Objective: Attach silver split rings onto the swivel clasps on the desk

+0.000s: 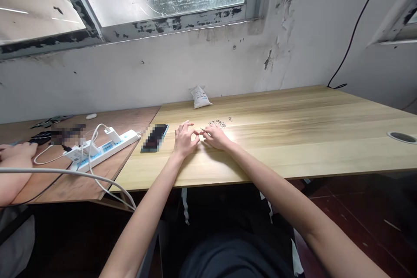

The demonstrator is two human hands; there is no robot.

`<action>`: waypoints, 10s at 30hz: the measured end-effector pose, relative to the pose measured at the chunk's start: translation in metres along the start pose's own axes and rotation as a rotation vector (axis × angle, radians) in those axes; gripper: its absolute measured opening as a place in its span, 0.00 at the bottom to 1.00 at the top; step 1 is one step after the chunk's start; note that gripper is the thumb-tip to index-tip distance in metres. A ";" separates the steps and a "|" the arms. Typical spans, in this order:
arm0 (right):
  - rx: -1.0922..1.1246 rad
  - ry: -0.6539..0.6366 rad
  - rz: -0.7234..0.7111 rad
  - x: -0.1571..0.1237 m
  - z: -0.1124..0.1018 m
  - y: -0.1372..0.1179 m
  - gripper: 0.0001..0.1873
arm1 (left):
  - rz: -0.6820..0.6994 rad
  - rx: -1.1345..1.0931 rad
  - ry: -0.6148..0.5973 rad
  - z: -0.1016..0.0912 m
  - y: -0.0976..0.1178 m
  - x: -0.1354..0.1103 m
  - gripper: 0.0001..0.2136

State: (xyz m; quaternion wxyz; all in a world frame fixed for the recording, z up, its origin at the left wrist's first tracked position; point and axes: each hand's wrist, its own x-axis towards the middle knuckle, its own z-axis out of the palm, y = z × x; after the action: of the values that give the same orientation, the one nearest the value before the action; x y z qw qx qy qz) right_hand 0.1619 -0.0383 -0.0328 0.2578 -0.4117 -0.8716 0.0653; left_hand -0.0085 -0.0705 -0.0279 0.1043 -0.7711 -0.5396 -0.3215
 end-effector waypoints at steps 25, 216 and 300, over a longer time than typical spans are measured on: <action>0.091 -0.081 -0.016 -0.001 -0.006 0.007 0.15 | -0.007 -0.058 0.008 -0.002 -0.004 0.000 0.05; -0.058 0.000 0.041 -0.038 -0.041 0.085 0.10 | -0.419 0.342 -0.118 -0.072 -0.117 -0.037 0.26; -0.013 -0.332 0.138 -0.013 -0.072 0.067 0.04 | -0.090 -0.340 -0.447 0.054 0.010 0.076 0.07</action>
State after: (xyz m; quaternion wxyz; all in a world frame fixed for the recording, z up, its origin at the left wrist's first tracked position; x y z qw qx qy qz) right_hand 0.2508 -0.0114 0.0019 0.1024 -0.4559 -0.8723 0.1443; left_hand 0.0368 0.0113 -0.0211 -0.1624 -0.8046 -0.5211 -0.2337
